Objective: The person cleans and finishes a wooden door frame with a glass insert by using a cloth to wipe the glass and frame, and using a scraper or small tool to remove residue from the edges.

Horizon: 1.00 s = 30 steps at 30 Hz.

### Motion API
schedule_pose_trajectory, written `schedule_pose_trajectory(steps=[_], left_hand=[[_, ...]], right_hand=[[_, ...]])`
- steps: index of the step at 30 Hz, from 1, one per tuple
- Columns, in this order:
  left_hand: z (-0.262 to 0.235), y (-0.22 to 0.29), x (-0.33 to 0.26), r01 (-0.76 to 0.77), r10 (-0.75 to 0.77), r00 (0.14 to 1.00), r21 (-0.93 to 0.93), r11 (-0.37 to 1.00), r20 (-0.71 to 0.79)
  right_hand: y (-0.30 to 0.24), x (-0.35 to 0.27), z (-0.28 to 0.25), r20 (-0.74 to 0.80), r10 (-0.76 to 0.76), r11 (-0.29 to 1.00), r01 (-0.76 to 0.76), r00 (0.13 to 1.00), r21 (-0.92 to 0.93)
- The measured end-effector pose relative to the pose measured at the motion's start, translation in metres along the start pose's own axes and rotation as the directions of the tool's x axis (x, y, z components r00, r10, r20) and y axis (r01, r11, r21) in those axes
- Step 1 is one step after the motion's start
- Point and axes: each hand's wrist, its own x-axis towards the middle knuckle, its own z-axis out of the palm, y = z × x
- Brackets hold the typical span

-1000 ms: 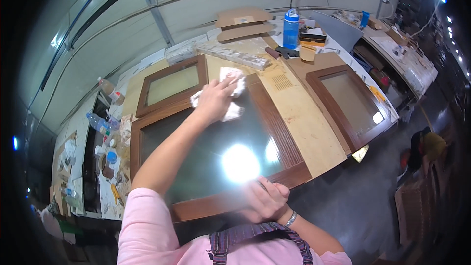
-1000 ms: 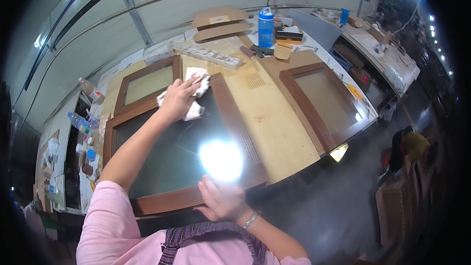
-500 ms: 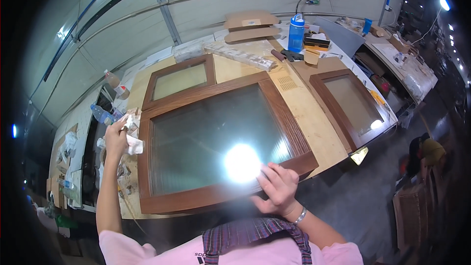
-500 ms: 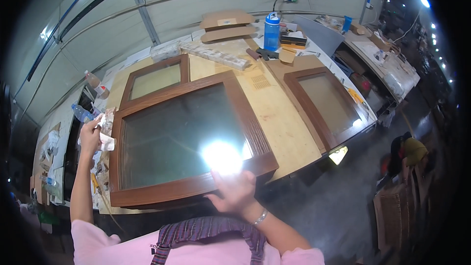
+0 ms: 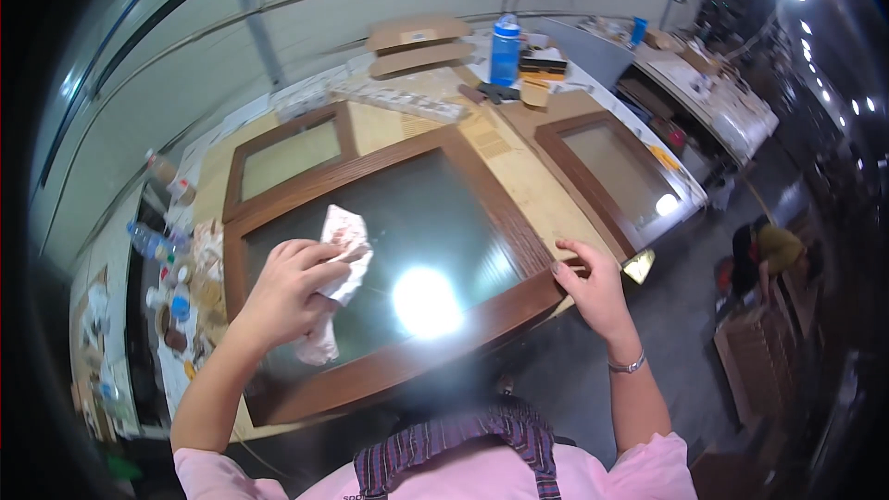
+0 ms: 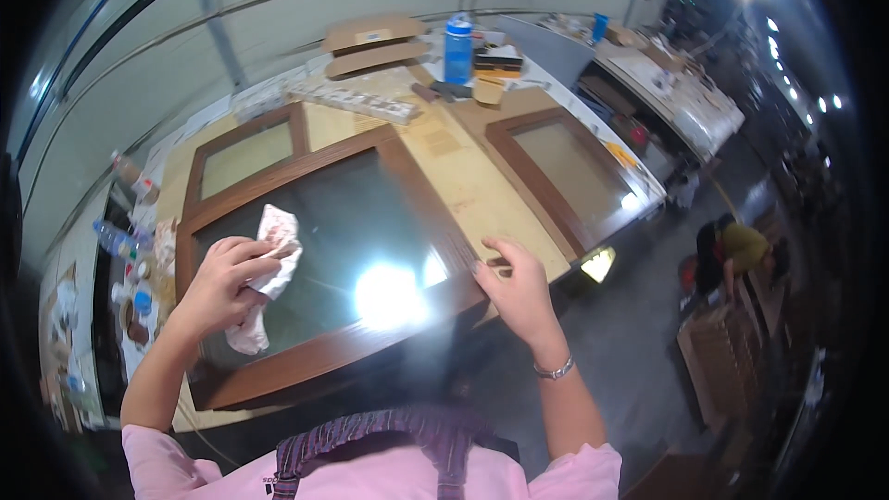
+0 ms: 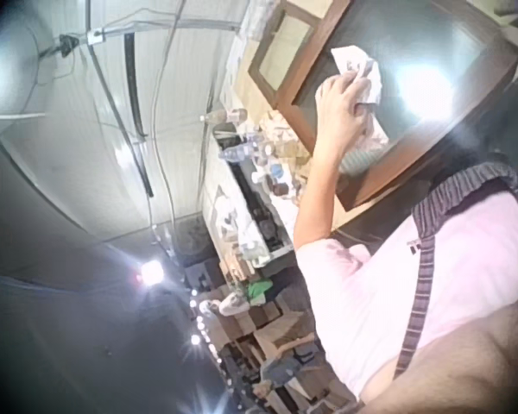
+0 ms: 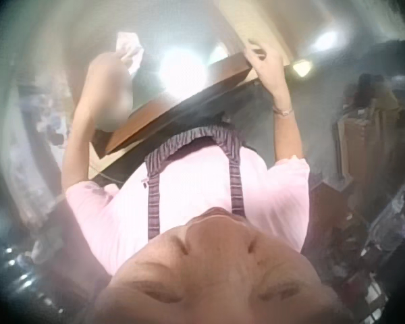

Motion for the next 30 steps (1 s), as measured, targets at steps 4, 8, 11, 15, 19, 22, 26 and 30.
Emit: schedule_pose_trajectory(steps=[4, 8, 11, 15, 19, 22, 26, 30], left_hand=[[-0.008, 0.009, 0.023, -0.069, 0.062, 0.994, 0.073, 0.995, 0.093], [0.0, 0.053, 0.067, -0.15, 0.149, 0.989, 0.091, 0.985, 0.009], [0.002, 0.095, 0.096, -0.196, 0.178, 0.98, 0.291, 0.937, 0.089], [0.01, 0.088, 0.114, -0.103, -0.055, 0.923, 0.382, 0.918, 0.38], [-0.033, 0.156, 0.146, 0.225, -0.386, 0.885, 0.488, 0.843, 0.259], [0.013, 0.221, 0.247, -0.108, 0.045, 0.982, 0.356, 0.928, 0.183], [0.034, 0.273, 0.338, -0.169, 0.102, 0.887, 0.111, 0.979, 0.451], [0.077, 0.278, 0.405, -0.088, -0.076, 0.798, 0.241, 0.967, 0.598]], right_hand=[[0.076, -0.067, -0.018, -0.053, 0.219, 0.971, -0.212, 0.974, 0.11], [0.164, -0.136, -0.045, 0.043, 0.43, 0.898, -0.432, 0.902, 0.088], [0.205, -0.146, -0.075, 0.073, 0.557, 0.828, -0.56, 0.827, 0.032], [0.265, -0.142, -0.12, 0.055, 0.482, 0.869, -0.485, 0.874, 0.098], [0.307, -0.117, -0.165, 0.219, 0.5, 0.857, -0.515, 0.838, 0.012], [0.31, -0.09, -0.231, 0.186, 0.585, 0.811, -0.565, 0.79, -0.151], [0.302, -0.007, -0.281, 0.269, 0.472, 0.881, -0.444, 0.839, -0.162], [0.298, 0.093, -0.306, 0.269, 0.296, 0.946, -0.243, 0.916, -0.214]])
